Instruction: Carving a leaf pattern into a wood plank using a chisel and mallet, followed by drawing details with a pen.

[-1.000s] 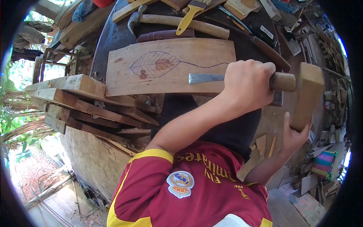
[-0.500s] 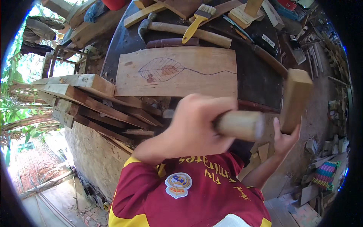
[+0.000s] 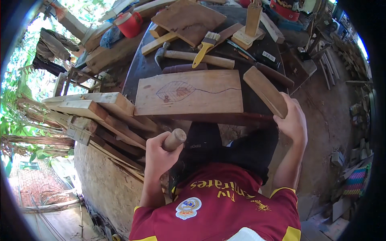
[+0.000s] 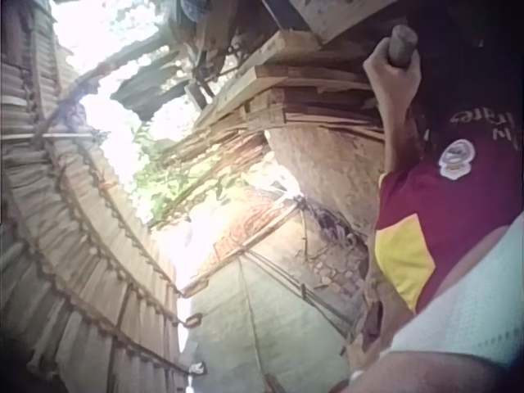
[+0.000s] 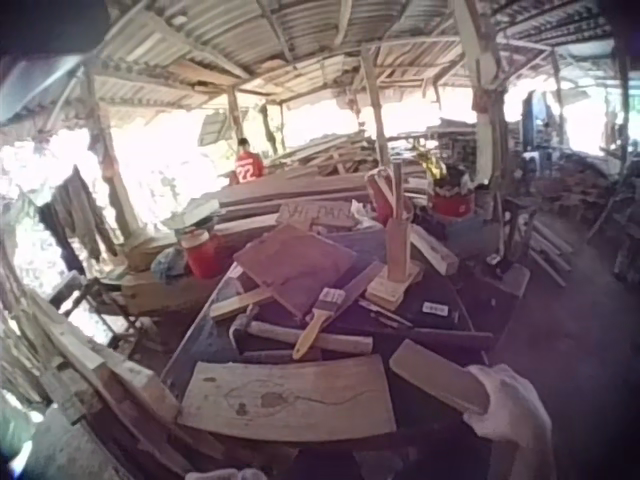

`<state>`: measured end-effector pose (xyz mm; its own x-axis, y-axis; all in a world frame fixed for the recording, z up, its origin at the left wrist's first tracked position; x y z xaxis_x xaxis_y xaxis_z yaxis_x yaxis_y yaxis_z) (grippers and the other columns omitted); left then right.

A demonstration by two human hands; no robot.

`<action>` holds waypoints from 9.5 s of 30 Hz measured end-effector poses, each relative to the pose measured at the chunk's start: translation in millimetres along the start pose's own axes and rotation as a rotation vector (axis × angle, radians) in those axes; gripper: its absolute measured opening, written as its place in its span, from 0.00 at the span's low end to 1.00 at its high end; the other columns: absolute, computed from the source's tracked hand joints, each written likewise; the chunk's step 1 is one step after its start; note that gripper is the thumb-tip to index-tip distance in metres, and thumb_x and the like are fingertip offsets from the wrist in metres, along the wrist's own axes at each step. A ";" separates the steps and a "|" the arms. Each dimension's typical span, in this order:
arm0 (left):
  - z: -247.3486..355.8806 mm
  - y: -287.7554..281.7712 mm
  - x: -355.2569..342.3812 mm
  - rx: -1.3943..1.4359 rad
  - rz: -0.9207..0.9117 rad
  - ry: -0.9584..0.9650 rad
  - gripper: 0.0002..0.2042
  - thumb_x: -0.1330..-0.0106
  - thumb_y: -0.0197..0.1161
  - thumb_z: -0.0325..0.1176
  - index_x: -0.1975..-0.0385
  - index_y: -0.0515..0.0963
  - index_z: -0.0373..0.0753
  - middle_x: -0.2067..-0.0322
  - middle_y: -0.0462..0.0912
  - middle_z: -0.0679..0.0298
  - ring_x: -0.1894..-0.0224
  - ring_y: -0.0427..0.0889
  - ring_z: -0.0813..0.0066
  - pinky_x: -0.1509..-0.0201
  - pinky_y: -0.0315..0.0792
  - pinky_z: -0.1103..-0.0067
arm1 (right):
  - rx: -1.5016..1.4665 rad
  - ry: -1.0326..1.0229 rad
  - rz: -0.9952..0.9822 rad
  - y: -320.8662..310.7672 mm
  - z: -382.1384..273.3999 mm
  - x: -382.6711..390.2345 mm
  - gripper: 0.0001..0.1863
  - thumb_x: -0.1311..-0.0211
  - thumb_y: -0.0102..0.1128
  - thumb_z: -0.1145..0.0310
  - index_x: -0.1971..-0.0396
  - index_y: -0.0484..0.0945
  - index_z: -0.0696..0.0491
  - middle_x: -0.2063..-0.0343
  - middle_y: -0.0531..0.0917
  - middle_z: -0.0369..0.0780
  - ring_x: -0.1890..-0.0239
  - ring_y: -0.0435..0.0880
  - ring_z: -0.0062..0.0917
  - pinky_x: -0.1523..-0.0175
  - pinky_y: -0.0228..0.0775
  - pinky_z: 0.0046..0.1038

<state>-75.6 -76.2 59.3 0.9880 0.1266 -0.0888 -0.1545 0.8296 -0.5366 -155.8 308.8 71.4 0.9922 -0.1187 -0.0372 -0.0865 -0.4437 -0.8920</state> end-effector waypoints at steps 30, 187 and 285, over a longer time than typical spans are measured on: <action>74.5 -90.4 -91.0 -0.538 0.500 0.579 0.13 0.37 0.70 0.33 0.55 0.81 0.37 0.55 0.86 0.56 0.51 0.84 0.55 0.44 0.75 0.64 | -0.568 -0.223 0.449 -13.7 -29.4 62.4 0.18 0.37 0.69 0.70 0.48 0.79 0.58 0.59 0.86 0.47 0.58 0.88 0.37 0.54 0.77 0.32; -27.1 0.0 -91.1 -0.575 -0.116 0.229 0.30 0.49 0.73 0.24 0.41 0.80 0.37 0.38 0.78 0.51 0.30 0.71 0.53 0.26 0.60 0.59 | 0.076 -0.707 0.057 106.2 -190.0 6.8 0.18 0.41 0.64 0.65 0.49 0.83 0.46 0.63 0.78 0.38 0.60 0.79 0.31 0.61 0.73 0.33; -44.6 -37.9 -44.2 -0.371 0.035 0.353 0.19 0.47 0.76 0.21 0.53 0.86 0.35 0.49 0.87 0.53 0.40 0.83 0.56 0.32 0.70 0.58 | 0.240 -0.939 0.054 149.2 -260.1 -37.5 0.09 0.36 0.60 0.72 0.59 0.81 0.59 0.73 0.78 0.40 0.74 0.82 0.34 0.71 0.77 0.33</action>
<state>-113.6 -137.4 46.1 0.9298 -0.0936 -0.3559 -0.2427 0.5712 -0.7841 -229.2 16.0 56.9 0.6640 0.6700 -0.3321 -0.2165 -0.2528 -0.9430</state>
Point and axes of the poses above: each hand's wrist, its own x-axis away from the middle knuckle, its own y-axis out of the palm, z = x × y, the point moved 10 cm from there along -x, towards the middle knuckle
